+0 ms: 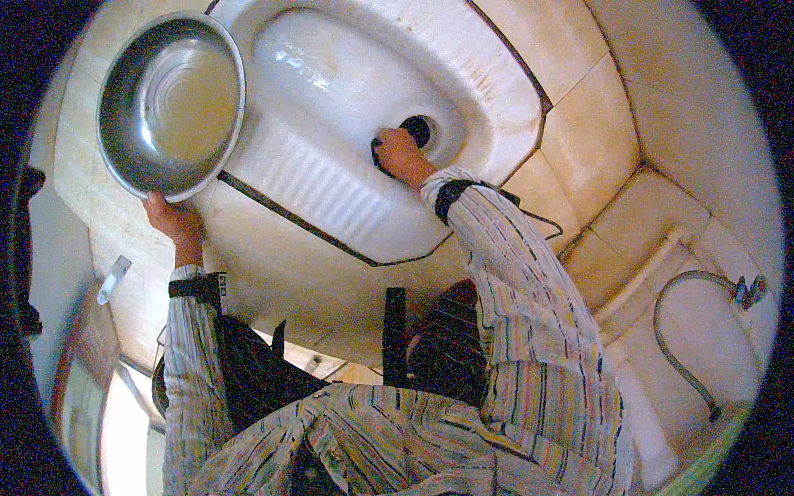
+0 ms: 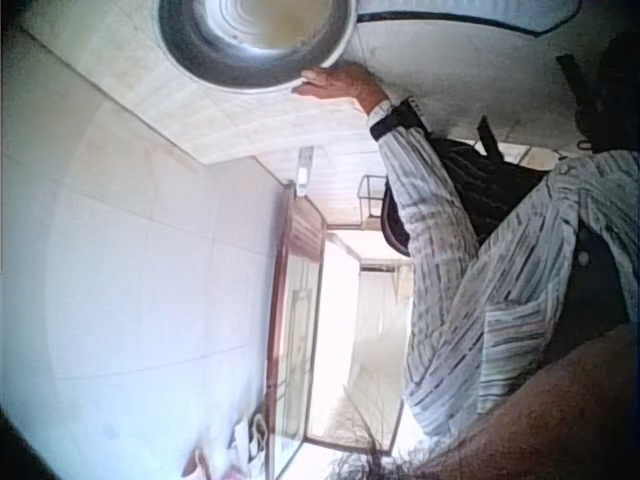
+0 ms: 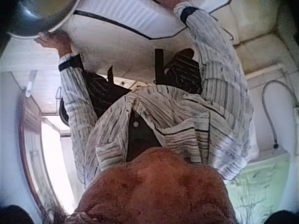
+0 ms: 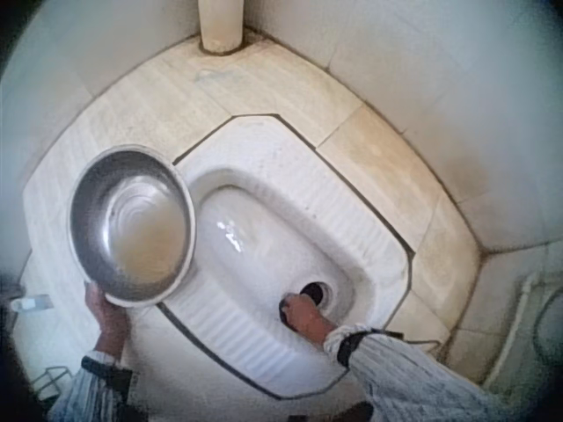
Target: The person scrubs the tiled floor and a squat toilet with a sponge. They then fill a metal bowl with water from a sink and use it to rinse the toilet while continuing to scrub the surface.
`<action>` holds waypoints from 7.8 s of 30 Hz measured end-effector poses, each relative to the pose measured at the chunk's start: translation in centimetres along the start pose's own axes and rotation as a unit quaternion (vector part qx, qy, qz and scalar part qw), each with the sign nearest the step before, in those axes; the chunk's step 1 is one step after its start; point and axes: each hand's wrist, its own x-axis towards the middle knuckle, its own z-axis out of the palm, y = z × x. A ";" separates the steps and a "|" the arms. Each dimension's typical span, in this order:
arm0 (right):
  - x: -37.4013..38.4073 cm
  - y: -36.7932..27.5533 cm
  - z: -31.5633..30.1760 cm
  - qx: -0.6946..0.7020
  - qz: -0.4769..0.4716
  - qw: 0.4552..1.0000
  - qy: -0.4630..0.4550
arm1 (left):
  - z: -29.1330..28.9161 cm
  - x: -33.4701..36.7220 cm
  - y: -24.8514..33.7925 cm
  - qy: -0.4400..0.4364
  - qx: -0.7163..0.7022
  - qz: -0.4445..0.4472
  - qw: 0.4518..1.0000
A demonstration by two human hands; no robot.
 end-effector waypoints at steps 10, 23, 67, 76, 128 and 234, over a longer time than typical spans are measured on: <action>2.6 6.0 -3.0 -0.167 0.198 0.949 0.178 | 0.2 -0.5 -0.4 0.028 -0.058 0.056 0.996; -0.1 -0.1 -0.8 -0.143 -0.142 0.971 -0.130 | 0.7 0.1 0.6 0.069 -0.164 -0.013 0.984; -1.1 3.5 -5.5 -0.402 -0.113 0.894 -0.162 | 1.6 -0.5 -0.8 0.082 -0.179 0.093 0.976; -0.9 3.3 -1.1 -0.104 -0.006 0.963 -0.249 | 1.1 -0.6 0.9 0.066 -0.255 -0.039 0.964; -2.6 2.9 -1.5 -0.238 -0.019 0.950 -0.201 | 1.8 -0.7 -1.2 0.059 -0.096 0.068 0.991; -11.0 1.9 -12.5 -0.300 -0.092 0.949 -0.003 | 1.1 0.0 -0.9 0.008 -0.063 0.054 0.997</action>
